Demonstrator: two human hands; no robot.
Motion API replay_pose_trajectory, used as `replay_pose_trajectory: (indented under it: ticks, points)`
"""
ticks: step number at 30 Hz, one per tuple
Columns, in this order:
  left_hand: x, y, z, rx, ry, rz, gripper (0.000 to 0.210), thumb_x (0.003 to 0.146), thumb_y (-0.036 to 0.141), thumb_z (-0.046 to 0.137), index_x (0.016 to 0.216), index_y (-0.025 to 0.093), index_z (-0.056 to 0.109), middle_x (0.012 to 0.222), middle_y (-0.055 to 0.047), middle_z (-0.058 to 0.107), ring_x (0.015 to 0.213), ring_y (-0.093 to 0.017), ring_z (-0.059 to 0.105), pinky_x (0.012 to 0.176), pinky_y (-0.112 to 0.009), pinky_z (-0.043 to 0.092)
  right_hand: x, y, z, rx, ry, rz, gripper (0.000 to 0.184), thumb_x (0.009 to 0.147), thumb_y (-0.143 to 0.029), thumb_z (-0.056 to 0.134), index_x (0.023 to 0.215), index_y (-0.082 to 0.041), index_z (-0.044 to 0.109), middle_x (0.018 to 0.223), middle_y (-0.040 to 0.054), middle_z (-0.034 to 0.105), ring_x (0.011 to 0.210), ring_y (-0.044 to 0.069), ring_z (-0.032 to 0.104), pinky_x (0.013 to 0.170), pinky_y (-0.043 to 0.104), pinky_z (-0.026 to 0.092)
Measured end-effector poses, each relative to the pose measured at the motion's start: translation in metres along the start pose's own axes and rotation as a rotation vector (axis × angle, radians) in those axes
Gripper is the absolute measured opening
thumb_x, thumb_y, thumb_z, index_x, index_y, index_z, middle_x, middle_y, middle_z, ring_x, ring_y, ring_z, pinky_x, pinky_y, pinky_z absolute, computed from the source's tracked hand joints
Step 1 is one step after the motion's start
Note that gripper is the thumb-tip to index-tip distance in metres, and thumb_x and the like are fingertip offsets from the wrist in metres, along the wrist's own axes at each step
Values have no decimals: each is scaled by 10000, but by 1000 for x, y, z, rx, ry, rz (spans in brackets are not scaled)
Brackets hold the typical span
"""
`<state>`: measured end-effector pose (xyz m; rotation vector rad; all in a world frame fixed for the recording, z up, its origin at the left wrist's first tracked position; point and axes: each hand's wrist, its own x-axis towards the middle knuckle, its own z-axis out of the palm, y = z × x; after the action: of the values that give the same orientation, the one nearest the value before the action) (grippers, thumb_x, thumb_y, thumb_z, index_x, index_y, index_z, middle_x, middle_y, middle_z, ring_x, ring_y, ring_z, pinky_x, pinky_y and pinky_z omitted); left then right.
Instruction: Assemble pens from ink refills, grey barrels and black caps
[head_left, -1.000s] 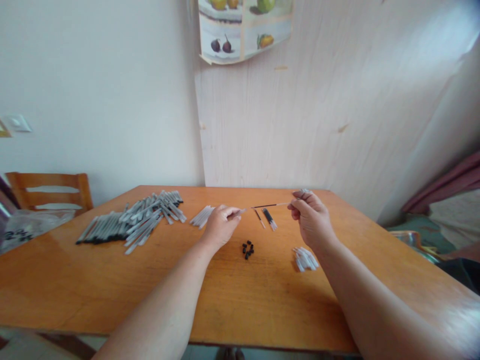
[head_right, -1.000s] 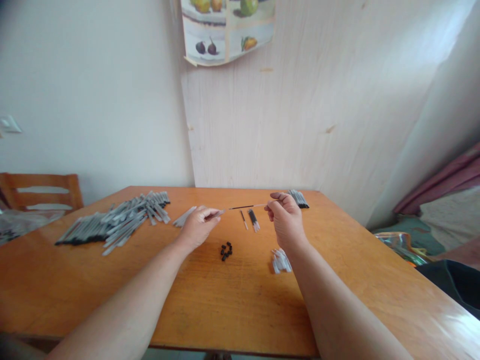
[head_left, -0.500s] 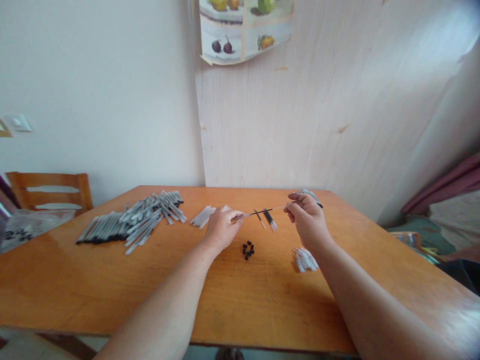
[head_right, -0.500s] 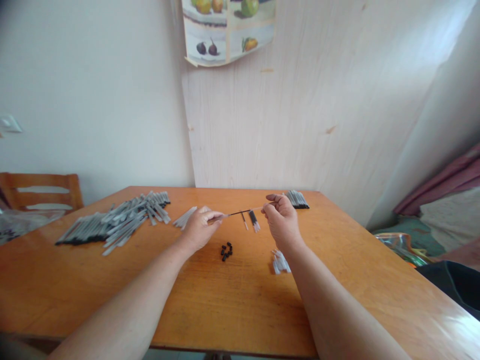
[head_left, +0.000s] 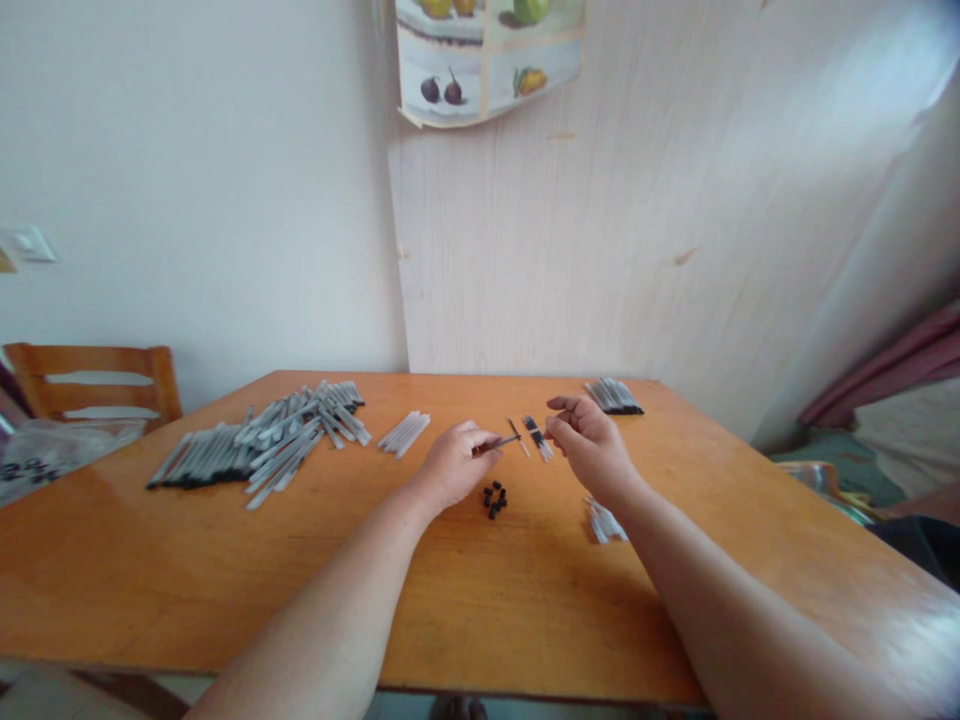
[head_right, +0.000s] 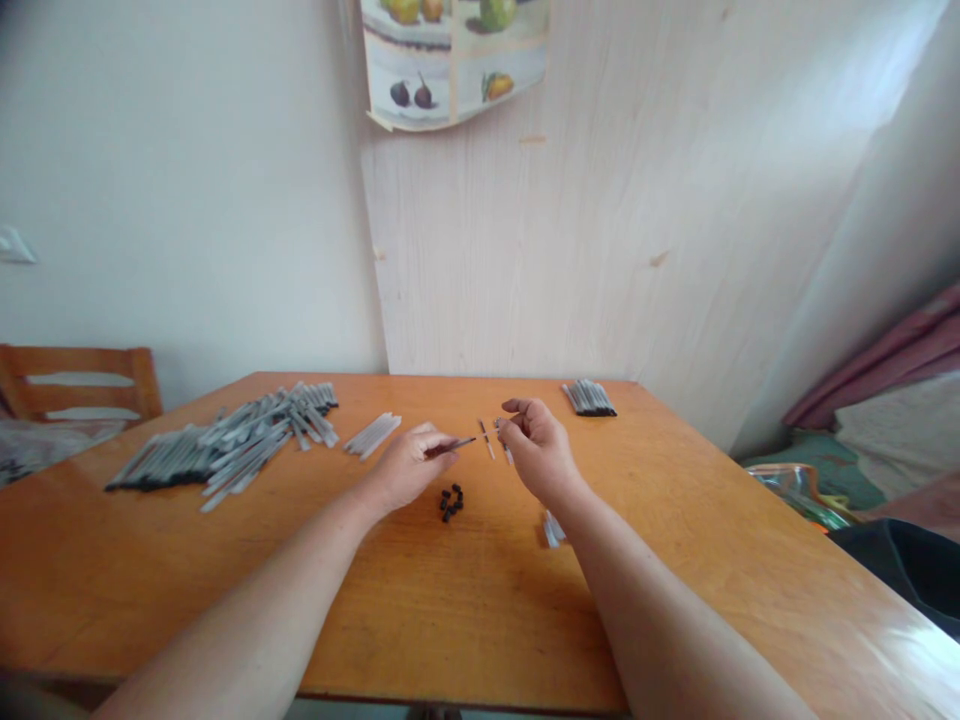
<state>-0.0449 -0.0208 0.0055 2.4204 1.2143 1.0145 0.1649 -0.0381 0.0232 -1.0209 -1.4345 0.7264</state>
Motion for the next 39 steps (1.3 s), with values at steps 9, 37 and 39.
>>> replay_pose_trajectory:
  ticks: [9,37,39]
  points:
    - [1,4,0,-67,-26,-4,204,857,318,547,903,199,705,761,-18,577,729,-135,537,666,-253,395,0,11,5,28,-92,0,338,828,-413,550,1074,-186,512,715,14,618,588,128,522,544,263,408]
    - [2,-2,-2,-114,51,-68,247,848,331,545,995,206,700,871,-39,656,800,-153,578,747,-284,446,-15,17,16,-718,-710,-297,241,810,-148,529,960,-214,706,878,74,632,782,166,569,710,272,394]
    - [2,-2,-2,-109,52,-70,246,847,331,547,990,203,701,857,-37,653,786,-151,574,737,-283,444,-14,19,17,-684,-686,-308,200,795,-145,540,905,-202,698,855,69,633,776,166,564,714,281,397]
